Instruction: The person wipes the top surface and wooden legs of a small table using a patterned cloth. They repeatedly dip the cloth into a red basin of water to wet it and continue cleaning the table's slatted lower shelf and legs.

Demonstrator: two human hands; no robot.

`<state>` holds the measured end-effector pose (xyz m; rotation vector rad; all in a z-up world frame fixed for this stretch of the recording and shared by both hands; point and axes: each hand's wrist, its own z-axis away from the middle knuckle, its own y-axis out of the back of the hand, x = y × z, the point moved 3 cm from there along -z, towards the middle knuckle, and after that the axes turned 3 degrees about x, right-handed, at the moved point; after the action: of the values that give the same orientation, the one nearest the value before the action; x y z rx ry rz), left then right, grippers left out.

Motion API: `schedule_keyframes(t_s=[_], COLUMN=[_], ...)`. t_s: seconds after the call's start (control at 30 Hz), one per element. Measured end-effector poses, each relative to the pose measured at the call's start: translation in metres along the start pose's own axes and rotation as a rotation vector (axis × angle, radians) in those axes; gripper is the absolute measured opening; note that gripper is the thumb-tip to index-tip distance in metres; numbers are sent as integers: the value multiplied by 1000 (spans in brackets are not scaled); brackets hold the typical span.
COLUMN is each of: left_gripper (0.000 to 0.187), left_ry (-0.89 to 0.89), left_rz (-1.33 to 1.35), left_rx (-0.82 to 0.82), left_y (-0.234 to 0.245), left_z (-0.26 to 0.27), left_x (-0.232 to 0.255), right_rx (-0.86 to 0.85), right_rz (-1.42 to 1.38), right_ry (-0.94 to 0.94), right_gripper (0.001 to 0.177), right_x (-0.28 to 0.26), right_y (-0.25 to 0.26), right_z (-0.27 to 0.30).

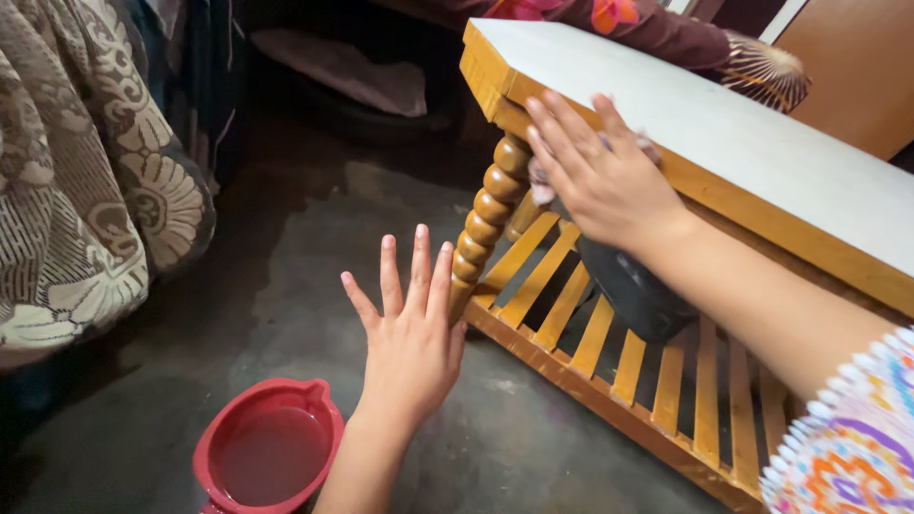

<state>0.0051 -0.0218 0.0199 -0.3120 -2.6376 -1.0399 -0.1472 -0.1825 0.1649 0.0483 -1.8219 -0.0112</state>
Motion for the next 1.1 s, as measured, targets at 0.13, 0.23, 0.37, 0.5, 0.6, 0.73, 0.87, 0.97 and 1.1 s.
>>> schedule_keyframes(t_s=[0.13,0.23,0.37,0.5,0.6,0.73,0.87,0.97,1.1], left_gripper=[90,90,89,88,89,90,91,90,91], left_ry=[0,3,-25,-72,-80,-99,-134,-160,-178], left_rz=[21,25,10,8,10,29,13,4,-7], left_rx=[19,12,9,-10,-13,-24,-44,-47,-71], left_y=[-1,0,-3,-4,-3,-3,-1,3,6], left_z=[1,2,5,9,11,16,18,20,22], left_x=[0,-3,-3,2,5,13,22,28,34], right_rx=[37,78,82,95,59,-5,-99,-197,-350], right_rz=[27,3,-14,-4,-24,19,-1,29,47], right_ry=[-22,-62,-77,-21,-14,4,23,53,90], right_gripper=[55,56,55,54,52,54,55,57,60], right_x=[-14,-24,-29,-16,-1,16,33,44,54], right_y=[-22,-33,-36,-20,3,38,67,83,97], right_z=[-46,-76,-82,-54,-17,36,91,135,208])
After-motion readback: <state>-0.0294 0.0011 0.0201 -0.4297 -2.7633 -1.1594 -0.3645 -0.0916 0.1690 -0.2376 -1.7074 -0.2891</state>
